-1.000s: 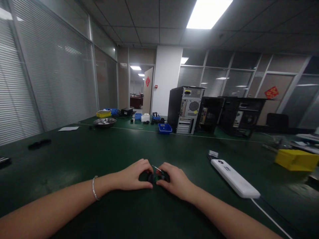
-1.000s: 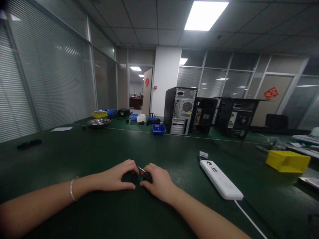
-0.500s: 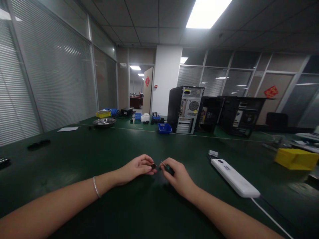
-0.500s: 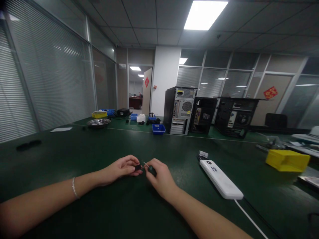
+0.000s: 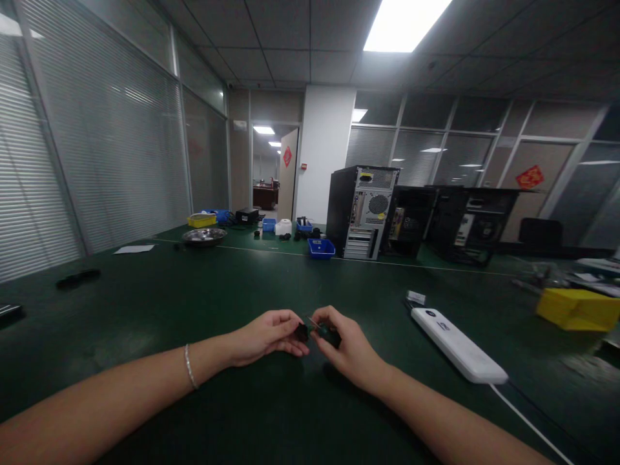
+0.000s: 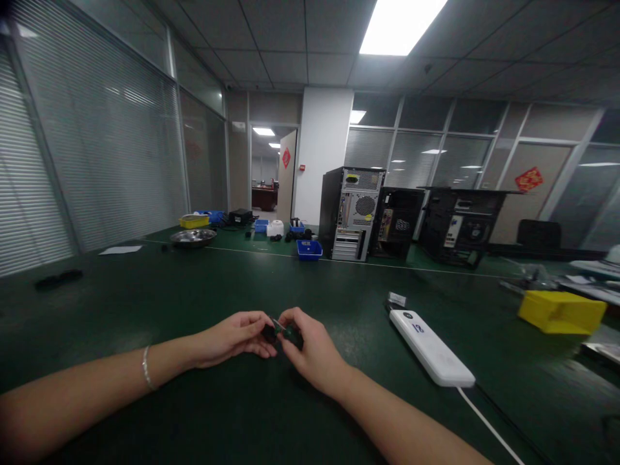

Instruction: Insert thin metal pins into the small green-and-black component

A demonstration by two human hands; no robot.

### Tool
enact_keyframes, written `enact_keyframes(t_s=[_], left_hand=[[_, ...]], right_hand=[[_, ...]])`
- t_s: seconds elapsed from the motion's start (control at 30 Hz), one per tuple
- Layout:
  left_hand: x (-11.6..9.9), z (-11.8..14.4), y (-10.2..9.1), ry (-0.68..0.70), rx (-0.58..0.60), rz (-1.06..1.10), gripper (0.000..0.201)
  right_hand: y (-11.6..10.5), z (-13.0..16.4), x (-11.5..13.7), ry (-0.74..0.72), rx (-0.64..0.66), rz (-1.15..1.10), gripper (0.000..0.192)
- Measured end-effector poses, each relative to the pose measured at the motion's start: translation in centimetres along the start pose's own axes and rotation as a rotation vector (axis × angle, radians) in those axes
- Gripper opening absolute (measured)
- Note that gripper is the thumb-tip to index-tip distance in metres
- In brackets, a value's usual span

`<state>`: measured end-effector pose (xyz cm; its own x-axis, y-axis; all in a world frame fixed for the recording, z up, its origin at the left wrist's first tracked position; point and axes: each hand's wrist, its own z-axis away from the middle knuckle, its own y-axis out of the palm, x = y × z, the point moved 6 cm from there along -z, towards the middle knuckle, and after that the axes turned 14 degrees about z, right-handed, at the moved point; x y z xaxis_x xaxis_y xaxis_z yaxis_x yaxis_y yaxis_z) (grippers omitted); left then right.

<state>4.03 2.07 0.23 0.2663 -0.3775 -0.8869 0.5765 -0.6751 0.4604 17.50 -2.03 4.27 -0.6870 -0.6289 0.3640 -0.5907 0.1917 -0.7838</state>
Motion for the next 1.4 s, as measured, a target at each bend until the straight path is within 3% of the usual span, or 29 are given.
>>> enact_keyframes(t_s=[0.43,0.8,1.07,1.17,1.27,1.4], left_hand=[[0.3,-0.1,0.0,-0.018,0.014,-0.031,0.033],[0.1,0.1,0.0,-0.037,0.003,-0.111,0.035],[-0.3,-0.3,0.1,0.074,-0.044,-0.139,0.030],[-2.0,-0.7,-1.9,0.186,-0.165,-0.081,0.026],[-4.1,-0.4,-6.3,0.326,-0.470,-0.024,0.020],[-5.5,-0.2,-9.7,0.369,-0.597,-0.054,0.022]], right_hand=[[-0.2,0.0,1.3,-0.091,0.014,-0.056,0.016],[0.1,-0.1,0.0,-0.026,-0.043,-0.062,0.024],[0.2,-0.1,0.3,-0.020,-0.070,-0.057,0.018],[-0.2,0.0,0.0,-0.007,-0.108,-0.050,0.019],[-0.3,0.0,-0.4,0.001,-0.107,-0.043,0.020],[-0.3,0.1,-0.8,0.001,-0.081,-0.041,0.021]])
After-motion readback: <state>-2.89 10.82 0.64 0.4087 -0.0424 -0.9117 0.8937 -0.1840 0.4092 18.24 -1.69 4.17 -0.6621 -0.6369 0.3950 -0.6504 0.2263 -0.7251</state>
